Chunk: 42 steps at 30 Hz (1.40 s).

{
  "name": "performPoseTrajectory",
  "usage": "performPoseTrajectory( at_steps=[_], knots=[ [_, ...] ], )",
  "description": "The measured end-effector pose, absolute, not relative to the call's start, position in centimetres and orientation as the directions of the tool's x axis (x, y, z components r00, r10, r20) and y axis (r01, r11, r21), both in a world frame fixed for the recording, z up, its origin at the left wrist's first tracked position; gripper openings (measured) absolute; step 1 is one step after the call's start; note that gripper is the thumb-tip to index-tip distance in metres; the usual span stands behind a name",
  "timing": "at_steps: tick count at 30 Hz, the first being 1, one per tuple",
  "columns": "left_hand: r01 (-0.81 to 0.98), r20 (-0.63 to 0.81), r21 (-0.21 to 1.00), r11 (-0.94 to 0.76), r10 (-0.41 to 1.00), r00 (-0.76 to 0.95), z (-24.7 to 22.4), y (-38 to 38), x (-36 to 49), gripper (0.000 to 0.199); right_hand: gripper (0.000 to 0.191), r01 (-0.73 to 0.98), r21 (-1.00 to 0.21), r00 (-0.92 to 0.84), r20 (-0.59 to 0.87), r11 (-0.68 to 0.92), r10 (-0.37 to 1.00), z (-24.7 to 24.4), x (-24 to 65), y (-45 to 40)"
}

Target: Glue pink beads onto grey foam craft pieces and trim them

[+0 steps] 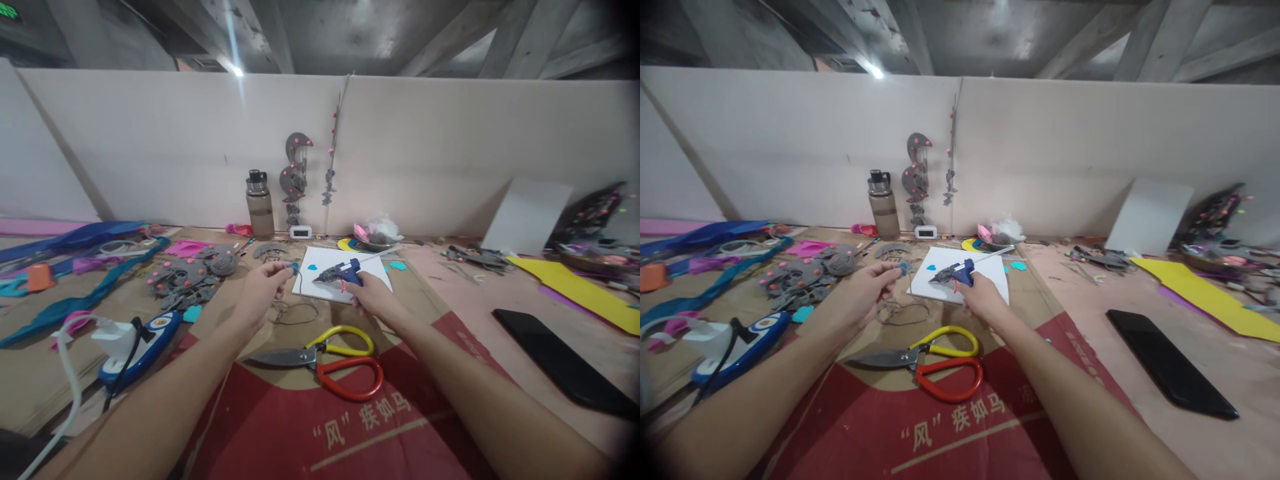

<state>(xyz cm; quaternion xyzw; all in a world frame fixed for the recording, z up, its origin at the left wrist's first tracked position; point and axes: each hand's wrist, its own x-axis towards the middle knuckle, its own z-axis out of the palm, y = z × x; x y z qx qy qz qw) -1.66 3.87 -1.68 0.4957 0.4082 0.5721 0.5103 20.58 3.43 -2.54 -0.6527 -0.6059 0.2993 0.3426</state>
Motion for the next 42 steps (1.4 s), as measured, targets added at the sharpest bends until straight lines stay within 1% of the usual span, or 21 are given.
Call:
performPoseTrajectory(
  at_steps=[2,4,6,7,8,9,10,11,13,14,15,16,17,18,20,22,24,26,28,35,42],
  knots=[
    [-0.189,0.153,0.972,-0.143,0.987,0.044,-1.6,3.8,-1.6,0.03,0.018,0.746,-0.664,0.083,0.163,0.047,0.983,-3.0,21.0,4.0],
    [-0.209,0.144,0.97,-0.123,0.986,0.088,-1.6,3.7,-1.5,0.031,0.02,0.873,-0.476,0.071,0.331,0.102,0.941,-3.4,21.2,4.1],
    [-0.23,0.131,0.968,-0.1,0.983,0.127,-1.6,3.5,-1.4,0.032,0.018,0.934,-0.339,0.067,0.47,0.11,0.88,-3.4,21.2,3.9],
    [-0.237,0.127,0.967,-0.091,0.982,0.142,-1.5,3.5,-1.4,0.031,0.017,0.943,-0.312,0.069,0.529,0.118,0.846,-3.2,21.0,3.6],
    [-0.244,0.126,0.966,-0.086,0.98,0.153,-1.5,3.4,-1.4,0.031,0.016,0.939,-0.311,0.065,0.581,0.147,0.811,-2.8,20.7,3.3],
    [-0.25,0.127,0.965,-0.084,0.979,0.16,-1.5,3.4,-1.3,0.031,0.016,0.921,-0.335,0.058,0.622,0.198,0.781,-2.4,20.3,2.9],
    [-0.256,0.132,0.963,-0.088,0.978,0.161,-1.5,3.4,-1.3,0.03,0.015,0.88,-0.389,0.048,0.641,0.271,0.766,-1.8,19.7,2.5],
    [-0.259,0.14,0.961,-0.096,0.977,0.158,-1.5,3.3,-1.2,0.03,0.014,0.811,-0.468,0.031,0.632,0.35,0.774,-1.3,18.9,2.1],
    [-0.255,0.169,0.958,-0.129,0.975,0.142,-1.5,3.4,-1.2,0.028,0.019,0.581,-0.693,0.0,0.525,0.427,0.851,-0.4,17.0,1.4],
    [-0.248,0.19,0.956,-0.154,0.973,0.13,-1.5,3.4,-1.1,0.027,0.022,0.434,-0.799,-0.035,0.446,0.416,0.894,-0.2,16.0,1.3],
    [-0.24,0.213,0.954,-0.18,0.97,0.117,-1.5,3.4,-1.1,0.026,0.027,0.305,-0.876,-0.067,0.372,0.374,0.926,-0.1,15.0,1.2],
    [-0.231,0.234,0.951,-0.206,0.967,0.101,-1.5,3.4,-1.1,0.025,0.035,0.216,-0.924,-0.085,0.303,0.314,0.949,-0.1,14.1,1.2],
    [-0.22,0.251,0.948,-0.228,0.964,0.083,-1.5,3.5,-1.1,0.024,0.041,0.163,-0.952,-0.098,0.246,0.259,0.964,-0.2,13.3,1.3],
    [-0.211,0.264,0.946,-0.246,0.963,0.061,-1.4,3.5,-1.2,0.023,0.041,0.135,-0.966,-0.114,0.208,0.222,0.971,-0.4,12.7,1.4],
    [-0.198,0.269,0.946,-0.258,0.963,0.028,-1.3,3.4,-1.2,0.021,0.035,0.172,-0.956,-0.094,0.225,0.239,0.97,-0.7,12.0,1.7],
    [-0.183,0.263,0.949,-0.255,0.964,0.021,-1.2,3.4,-1.3,0.019,0.02,0.293,-0.894,-0.06,0.337,0.339,0.94,-0.8,12.0,1.7],
    [-0.162,0.264,0.953,-0.255,0.964,0.036,-1.3,3.4,-1.3,0.018,0.01,0.42,-0.796,-0.046,0.46,0.435,0.886,-0.7,12.3,1.6],
    [-0.14,0.267,0.956,-0.258,0.963,0.048,-1.4,3.4,-1.4,0.016,0.009,0.499,-0.713,-0.042,0.549,0.493,0.835,-0.4,12.6,1.4],
    [-0.121,0.262,0.96,-0.254,0.963,0.056,-1.4,3.3,-1.3,0.015,0.009,0.549,-0.654,-0.032,0.606,0.521,0.795,-0.3,12.9,1.3],
    [-0.051,0.179,0.983,-0.175,0.981,0.08,0.1,1.8,-0.7,0.009,0.011,0.692,-0.47,-0.103,0.687,0.548,0.72,-0.2,13.4,1.1],
    [-0.015,0.172,0.985,-0.172,0.98,0.099,0.5,1.2,-0.5,0.008,0.01,0.732,-0.393,-0.148,0.706,0.557,0.692,-0.1,13.6,1.1]
  ],
)
